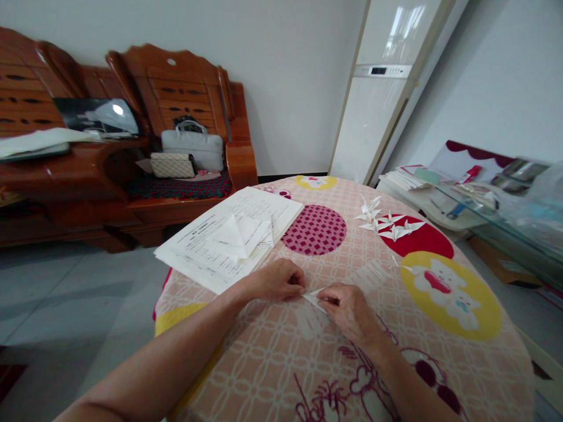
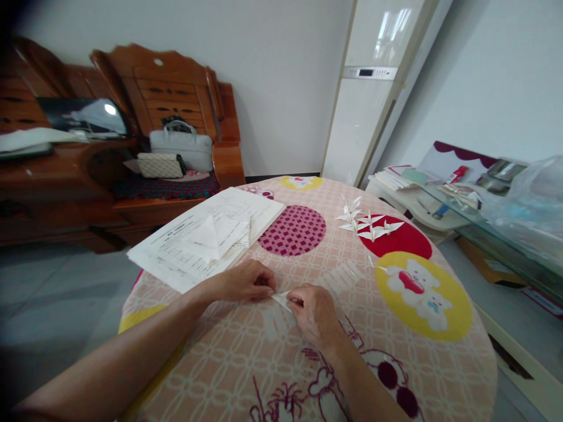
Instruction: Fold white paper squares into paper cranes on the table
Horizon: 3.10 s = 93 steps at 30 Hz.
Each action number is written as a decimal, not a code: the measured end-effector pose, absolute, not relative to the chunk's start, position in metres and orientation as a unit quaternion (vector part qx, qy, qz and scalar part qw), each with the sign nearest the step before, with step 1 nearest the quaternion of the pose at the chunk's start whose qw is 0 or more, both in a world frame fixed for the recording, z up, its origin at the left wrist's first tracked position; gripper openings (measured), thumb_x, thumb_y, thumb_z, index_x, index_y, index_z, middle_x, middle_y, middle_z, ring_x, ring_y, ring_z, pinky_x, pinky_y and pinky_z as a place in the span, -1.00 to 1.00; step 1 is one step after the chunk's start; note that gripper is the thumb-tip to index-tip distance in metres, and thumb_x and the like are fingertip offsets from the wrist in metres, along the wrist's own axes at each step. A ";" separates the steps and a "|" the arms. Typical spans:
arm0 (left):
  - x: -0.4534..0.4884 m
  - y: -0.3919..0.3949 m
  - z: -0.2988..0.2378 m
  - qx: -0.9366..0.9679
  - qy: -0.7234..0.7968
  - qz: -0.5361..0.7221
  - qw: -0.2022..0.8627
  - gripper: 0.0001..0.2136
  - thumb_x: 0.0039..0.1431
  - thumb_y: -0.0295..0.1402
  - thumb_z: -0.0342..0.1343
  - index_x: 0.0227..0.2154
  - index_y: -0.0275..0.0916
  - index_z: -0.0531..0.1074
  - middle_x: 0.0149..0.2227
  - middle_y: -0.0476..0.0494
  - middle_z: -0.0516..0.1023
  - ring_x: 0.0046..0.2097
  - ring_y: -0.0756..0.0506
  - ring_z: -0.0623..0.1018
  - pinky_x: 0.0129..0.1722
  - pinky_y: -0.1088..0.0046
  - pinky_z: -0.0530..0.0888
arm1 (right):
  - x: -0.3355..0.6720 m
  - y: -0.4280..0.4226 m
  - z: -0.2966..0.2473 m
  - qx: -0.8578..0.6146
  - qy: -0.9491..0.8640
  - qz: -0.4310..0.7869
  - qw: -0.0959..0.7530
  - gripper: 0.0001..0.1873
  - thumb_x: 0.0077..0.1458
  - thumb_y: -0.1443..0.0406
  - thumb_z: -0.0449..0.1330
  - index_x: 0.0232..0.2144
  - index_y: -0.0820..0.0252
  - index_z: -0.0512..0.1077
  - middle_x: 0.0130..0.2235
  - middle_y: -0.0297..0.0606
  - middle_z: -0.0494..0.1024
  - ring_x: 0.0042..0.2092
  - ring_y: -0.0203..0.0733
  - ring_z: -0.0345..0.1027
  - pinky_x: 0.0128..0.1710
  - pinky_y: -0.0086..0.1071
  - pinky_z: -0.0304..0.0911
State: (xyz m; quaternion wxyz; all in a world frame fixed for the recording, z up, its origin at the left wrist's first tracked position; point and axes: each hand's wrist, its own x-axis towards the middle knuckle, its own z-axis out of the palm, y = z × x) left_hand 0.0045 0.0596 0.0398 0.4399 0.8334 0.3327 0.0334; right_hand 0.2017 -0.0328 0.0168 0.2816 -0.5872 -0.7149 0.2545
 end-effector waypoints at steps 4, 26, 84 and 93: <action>0.011 0.055 0.036 0.806 0.365 0.015 0.466 -0.74 0.11 -0.24 -0.01 -0.53 -0.31 0.45 -0.64 -0.02 0.43 -0.62 0.03 0.40 -0.60 0.58 0.26 | 0.202 -0.032 0.017 -0.587 -0.719 0.257 0.271 -0.82 0.01 0.41 0.20 -0.38 0.20 0.61 -0.36 -0.19 0.62 -0.31 -0.17 0.45 -0.31 -0.41 0.22; 0.049 0.036 0.026 0.820 0.444 0.121 0.341 -0.81 -0.03 -0.28 0.13 -0.52 -0.33 0.50 -0.56 -0.03 0.45 -0.49 0.01 0.38 -0.50 0.52 0.16 | 0.222 -0.027 0.016 -0.615 -0.640 0.351 0.299 -0.94 -0.08 0.35 0.23 -0.47 0.25 0.46 -0.54 -0.34 0.50 -0.48 -0.28 0.35 -0.48 -0.46 0.15; 0.066 0.029 0.023 0.637 0.371 0.371 0.566 -0.81 0.14 -0.26 0.11 -0.39 -0.33 0.39 -0.57 0.01 0.40 -0.57 0.06 0.39 -0.59 0.59 0.30 | 0.212 -0.029 0.011 -0.530 -0.410 0.524 0.525 -0.69 0.01 0.12 0.27 -0.57 0.25 0.51 -0.66 -0.35 0.41 -0.65 -0.31 0.18 -0.68 -0.46 0.10; 0.065 0.023 0.022 0.732 0.407 0.339 0.428 -0.74 0.22 -0.24 0.00 -0.49 -0.30 0.37 -0.56 0.00 0.38 -0.50 0.05 0.34 -0.53 0.57 0.21 | 0.209 -0.032 0.013 -0.528 -0.391 0.540 0.526 -0.69 -0.01 0.14 0.30 -0.61 0.25 0.46 -0.67 -0.39 0.36 -0.65 -0.34 0.17 -0.68 -0.49 0.06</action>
